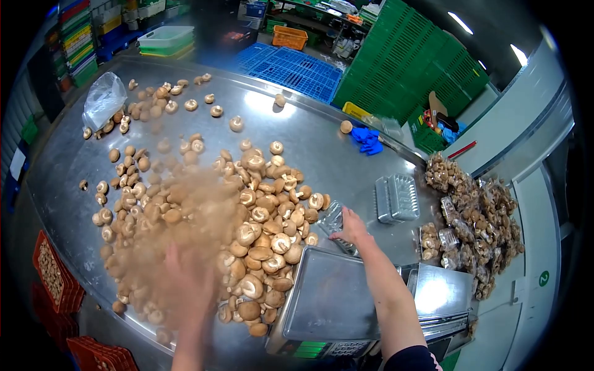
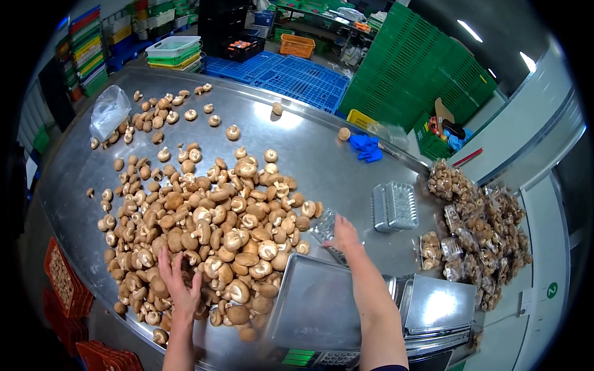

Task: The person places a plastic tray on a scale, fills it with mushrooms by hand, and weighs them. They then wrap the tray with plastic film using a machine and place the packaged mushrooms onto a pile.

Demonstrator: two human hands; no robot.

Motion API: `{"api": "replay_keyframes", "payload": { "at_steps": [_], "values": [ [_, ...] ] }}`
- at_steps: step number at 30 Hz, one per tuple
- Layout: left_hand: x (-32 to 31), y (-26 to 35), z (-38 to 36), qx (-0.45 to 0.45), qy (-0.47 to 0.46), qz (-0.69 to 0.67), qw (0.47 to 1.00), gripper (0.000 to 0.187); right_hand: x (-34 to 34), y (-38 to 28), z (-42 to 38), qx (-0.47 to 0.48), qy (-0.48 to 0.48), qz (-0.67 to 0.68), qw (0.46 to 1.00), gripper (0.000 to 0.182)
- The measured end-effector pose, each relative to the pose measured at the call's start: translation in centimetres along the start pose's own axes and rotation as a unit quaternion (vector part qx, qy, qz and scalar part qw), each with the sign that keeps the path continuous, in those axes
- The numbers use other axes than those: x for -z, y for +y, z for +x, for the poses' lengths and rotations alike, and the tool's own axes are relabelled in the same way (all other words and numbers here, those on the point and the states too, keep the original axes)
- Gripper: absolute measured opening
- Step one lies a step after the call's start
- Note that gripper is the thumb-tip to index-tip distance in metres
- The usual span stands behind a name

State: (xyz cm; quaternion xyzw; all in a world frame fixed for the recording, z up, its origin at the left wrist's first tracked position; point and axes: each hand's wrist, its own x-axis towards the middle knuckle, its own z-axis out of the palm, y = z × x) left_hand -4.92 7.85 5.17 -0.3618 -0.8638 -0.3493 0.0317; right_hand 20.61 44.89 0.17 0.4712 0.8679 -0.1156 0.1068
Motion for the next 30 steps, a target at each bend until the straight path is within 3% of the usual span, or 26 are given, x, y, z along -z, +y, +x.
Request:
{"api": "replay_keyframes", "payload": {
  "at_steps": [11,16,19,22,30],
  "values": [
    [1.8,-0.1,-3.0,0.019,0.068,-0.076,0.995,0.047,0.5,-0.9,-0.4,0.002,0.057,-0.03,0.998,0.104],
    [3.4,0.8,-3.6,0.028,0.054,-0.074,0.995,0.044,0.7,-2.1,-1.4,-0.026,0.056,-0.051,0.997,0.107],
    [3.9,-0.1,-4.1,0.015,0.053,-0.06,0.997,0.041,-1.5,0.2,-0.1,0.001,0.095,0.009,0.995,0.105],
    [4.2,-0.7,-4.5,0.023,0.053,-0.106,0.993,0.038,-1.0,0.0,0.1,-0.026,0.049,0.016,0.998,0.106],
    [3.1,-1.1,-5.6,0.012,0.076,-0.09,0.993,0.038,-0.5,-0.4,-0.4,-0.03,0.08,-0.013,0.996,0.103]
  ]
}}
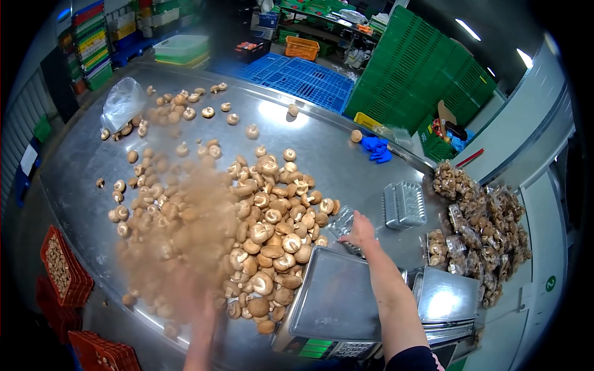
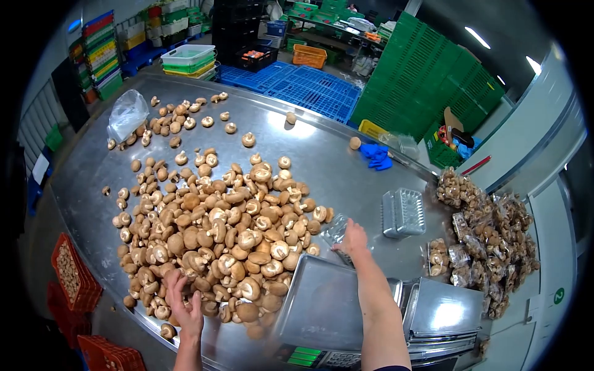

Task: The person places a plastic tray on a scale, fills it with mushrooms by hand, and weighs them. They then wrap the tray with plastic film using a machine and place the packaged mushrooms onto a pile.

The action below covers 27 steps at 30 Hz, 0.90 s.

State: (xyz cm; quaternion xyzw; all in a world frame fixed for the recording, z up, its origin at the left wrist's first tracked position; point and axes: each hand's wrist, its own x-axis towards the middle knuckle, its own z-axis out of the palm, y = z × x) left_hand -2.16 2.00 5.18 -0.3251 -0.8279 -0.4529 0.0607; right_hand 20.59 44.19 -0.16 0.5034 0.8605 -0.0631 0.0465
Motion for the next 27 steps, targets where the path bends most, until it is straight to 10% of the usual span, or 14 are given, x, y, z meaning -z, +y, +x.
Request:
{"api": "replay_keyframes", "payload": {
  "at_steps": [19,24,27],
  "values": [
    [2.2,3.2,2.1,0.054,-0.074,-0.172,0.981,0.042,12.5,-3.5,-5.9,0.173,0.172,-0.011,0.97,0.096],
    [3.6,6.2,3.2,0.012,-0.153,-0.198,0.968,0.061,18.6,-12.3,-15.2,0.32,0.001,0.146,0.936,0.091],
    [4.2,6.6,3.2,-0.126,-0.192,-0.182,0.956,0.067,16.9,-16.7,-20.5,0.377,-0.279,0.252,0.846,0.094]
  ]
}}
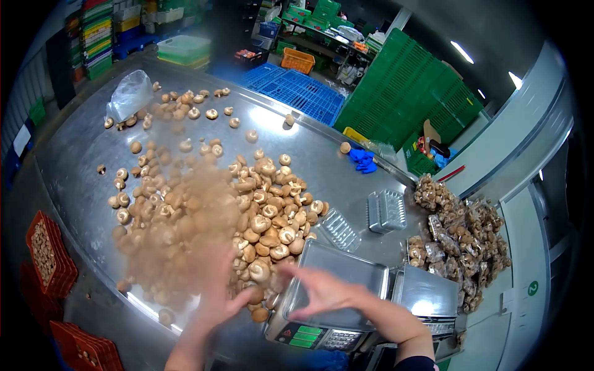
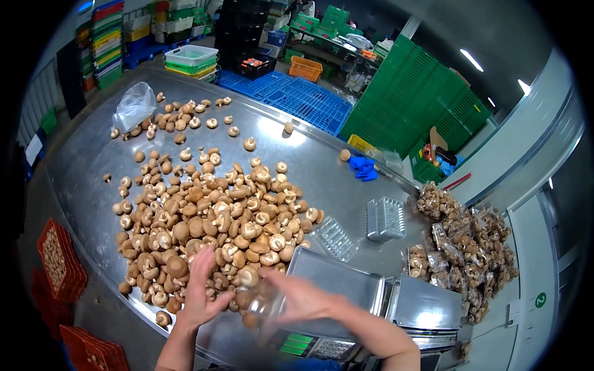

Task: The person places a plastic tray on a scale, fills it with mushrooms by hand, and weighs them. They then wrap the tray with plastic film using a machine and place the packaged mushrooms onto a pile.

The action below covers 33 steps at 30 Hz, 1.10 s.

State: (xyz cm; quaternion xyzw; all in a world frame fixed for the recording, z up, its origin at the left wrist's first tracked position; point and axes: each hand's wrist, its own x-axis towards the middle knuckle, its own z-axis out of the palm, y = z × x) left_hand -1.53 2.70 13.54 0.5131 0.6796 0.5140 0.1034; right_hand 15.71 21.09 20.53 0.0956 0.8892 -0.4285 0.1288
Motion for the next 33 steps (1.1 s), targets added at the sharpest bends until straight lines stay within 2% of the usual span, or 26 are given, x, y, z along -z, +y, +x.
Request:
{"api": "replay_keyframes", "payload": {
  "at_steps": [1,2,3,5,7,9,10,11,13,15,16,17,19,20,21,23,27,29,31,33],
  "values": [
    [0.2,0.4,-0.1,-0.043,-0.02,0.0,0.999,0.067,-2.4,0.0,0.1,-0.003,-0.08,0.087,0.993,0.097],
    [0.5,0.8,-0.3,-0.099,-0.042,0.046,0.993,0.053,-4.7,0.4,0.2,-0.007,-0.127,0.211,0.969,0.098],
    [0.7,0.7,-1.2,-0.075,-0.088,-0.014,0.993,0.044,-6.7,0.8,0.2,-0.01,-0.173,0.332,0.927,0.1],
    [0.7,-0.1,-4.0,-0.022,-0.179,-0.133,0.975,0.028,-10.0,1.3,-0.2,0.016,-0.186,0.449,0.874,0.097],
    [0.9,-0.4,-7.0,0.142,-0.148,-0.147,0.968,0.017,-11.9,2.1,-0.5,0.012,-0.184,0.563,0.806,0.095],
    [1.5,-0.1,-9.5,0.29,-0.104,-0.142,0.941,0.02,-14.9,3.5,-1.5,-0.024,-0.174,0.677,0.715,0.094],
    [1.6,-0.9,-11.0,0.276,-0.062,-0.066,0.957,0.02,-16.3,4.2,-1.9,-0.042,-0.125,0.687,0.715,0.094],
    [1.0,-4.6,-13.8,0.154,-0.018,0.007,0.988,0.018,-17.0,4.6,-2.1,-0.066,-0.08,0.694,0.713,0.095],
    [1.6,-5.7,-16.3,0.244,-0.003,0.005,0.97,0.016,-18.9,5.0,-2.3,-0.103,-0.005,0.661,0.743,0.076],
    [2.2,-4.9,-17.1,0.407,0.057,-0.078,0.908,0.013,-21.2,4.0,-2.3,-0.173,0.064,0.536,0.824,0.058],
    [2.2,-4.9,-17.9,0.42,0.06,-0.094,0.901,0.012,-22.5,2.9,-2.1,-0.185,0.119,0.477,0.851,0.045],
    [1.9,-5.2,-19.0,0.43,0.062,-0.113,0.893,0.013,-23.6,2.6,-2.2,-0.197,0.119,0.444,0.866,0.046],
    [0.7,-7.7,-22.0,0.553,0.023,-0.124,0.824,0.018,-25.3,2.5,-2.3,-0.216,0.125,0.372,0.894,0.048],
    [1.9,-5.6,-21.2,0.557,-0.022,-0.182,0.81,0.023,-26.3,2.5,-2.5,-0.217,0.152,0.354,0.897,0.045],
    [1.9,-5.8,-22.2,0.55,-0.005,-0.282,0.786,0.026,-27.2,3.1,-2.8,-0.24,0.131,0.383,0.883,0.045],
    [1.5,-6.4,-23.4,0.568,-0.013,-0.332,0.753,0.028,-28.8,4.4,-3.5,-0.284,0.089,0.437,0.849,0.044],
    [1.5,-7.8,-21.7,0.608,-0.02,-0.326,0.724,0.025,-30.2,6.6,-1.7,-0.294,0.108,0.494,0.811,0.036],
    [1.1,-10.5,-19.2,0.623,-0.007,-0.318,0.714,0.023,-29.2,6.5,1.1,-0.296,0.162,0.493,0.802,0.037],
    [0.8,-12.6,-15.9,0.602,0.052,-0.352,0.715,0.02,-28.1,6.2,4.5,-0.289,0.222,0.49,0.792,0.036],
    [0.2,-15.8,-13.6,0.547,0.046,-0.363,0.753,0.018,-26.1,6.0,7.6,-0.288,0.266,0.483,0.783,0.029]
  ]
}}
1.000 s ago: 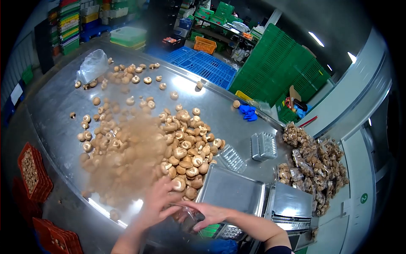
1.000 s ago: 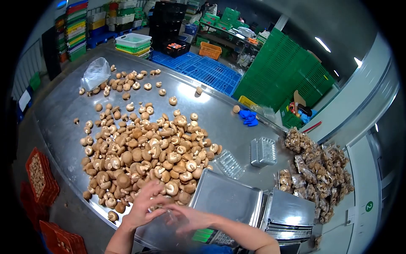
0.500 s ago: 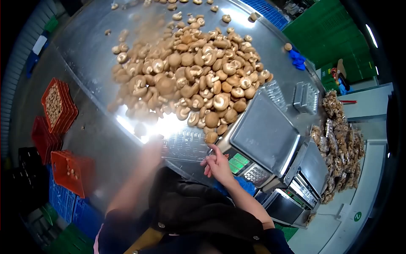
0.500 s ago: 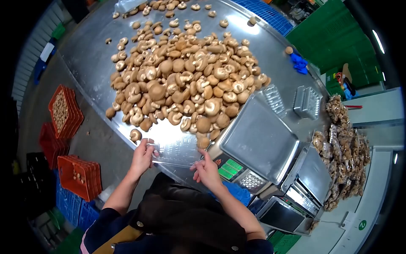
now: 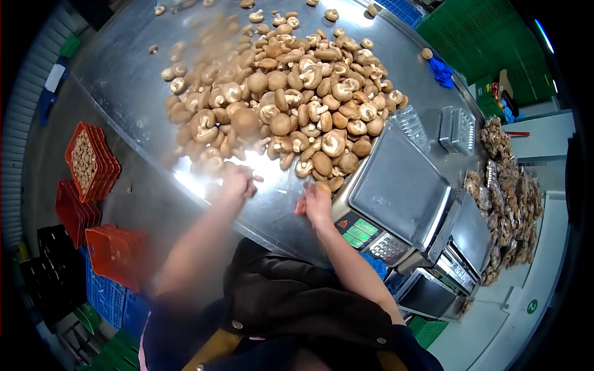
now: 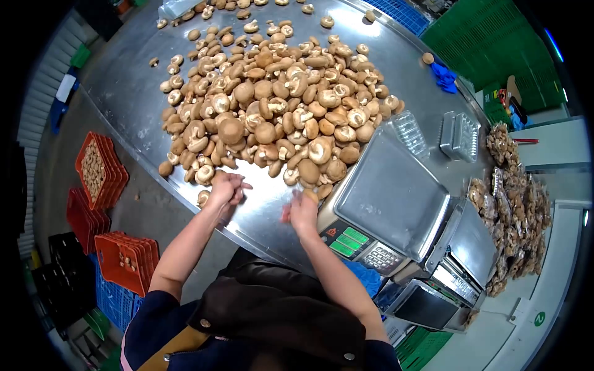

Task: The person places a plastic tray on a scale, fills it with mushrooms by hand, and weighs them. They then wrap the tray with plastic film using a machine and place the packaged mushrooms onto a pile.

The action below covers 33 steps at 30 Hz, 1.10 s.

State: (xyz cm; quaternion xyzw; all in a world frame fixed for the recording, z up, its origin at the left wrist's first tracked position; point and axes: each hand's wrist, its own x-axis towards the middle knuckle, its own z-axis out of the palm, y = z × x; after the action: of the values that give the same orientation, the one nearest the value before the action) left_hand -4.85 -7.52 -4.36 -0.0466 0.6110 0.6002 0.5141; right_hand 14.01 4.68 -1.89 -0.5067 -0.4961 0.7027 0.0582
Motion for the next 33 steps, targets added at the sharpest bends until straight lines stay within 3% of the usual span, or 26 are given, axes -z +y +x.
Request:
{"api": "replay_keyframes", "payload": {
  "at_steps": [4,8,10,13,14,15,17,19,22,24,29,32,33],
  "values": [
    [-4.1,3.5,3.0,-0.085,0.09,-0.011,0.992,0.018,-1.7,-0.6,5.8,0.018,0.059,0.065,0.996,0.023],
    [-3.4,2.8,6.5,-0.128,0.107,0.061,0.984,0.02,-3.0,-0.4,7.3,0.047,0.092,0.12,0.987,0.021],
    [-2.2,0.5,7.7,-0.142,0.126,0.073,0.979,0.021,-3.0,0.6,7.1,0.079,0.109,0.13,0.982,0.021],
    [0.3,-3.3,8.7,-0.267,0.155,0.187,0.933,0.026,-2.4,3.5,6.5,0.192,0.117,0.052,0.973,0.024],
    [1.1,-5.2,9.8,-0.316,0.155,0.233,0.907,0.026,-2.3,3.3,5.7,0.169,0.112,0.039,0.978,0.023],
    [1.8,-7.2,10.5,-0.362,0.148,0.268,0.88,0.026,-2.5,3.5,5.2,0.143,0.098,0.123,0.977,0.027],
    [3.0,-10.4,11.2,-0.408,0.134,0.297,0.853,0.03,-1.8,4.0,4.2,0.17,0.078,0.068,0.98,0.037],
    [2.9,-9.9,10.0,-0.346,0.148,0.228,0.898,0.025,-1.8,3.7,3.1,0.157,0.058,0.063,0.984,0.041],
    [-0.8,-3.5,1.1,-0.176,0.104,-0.068,0.977,0.022,-1.7,3.1,2.0,0.15,0.044,0.07,0.985,0.042],
    [-0.7,-3.4,1.1,-0.134,0.144,-0.042,0.98,0.023,-1.7,3.8,1.7,0.151,0.037,0.091,0.984,0.043],
    [-1.6,-2.8,-1.4,-0.143,0.135,-0.12,0.973,0.024,-1.2,1.6,-1.1,0.128,0.028,0.089,0.987,0.043],
    [-3.9,0.8,-6.3,-0.144,0.128,-0.128,0.973,0.026,-0.2,0.1,-2.3,0.134,0.021,0.087,0.987,0.041],
    [-4.2,1.4,-6.4,-0.162,0.111,-0.054,0.979,0.027,0.0,-0.8,-3.1,0.135,0.023,0.107,0.985,0.041]
  ]
}}
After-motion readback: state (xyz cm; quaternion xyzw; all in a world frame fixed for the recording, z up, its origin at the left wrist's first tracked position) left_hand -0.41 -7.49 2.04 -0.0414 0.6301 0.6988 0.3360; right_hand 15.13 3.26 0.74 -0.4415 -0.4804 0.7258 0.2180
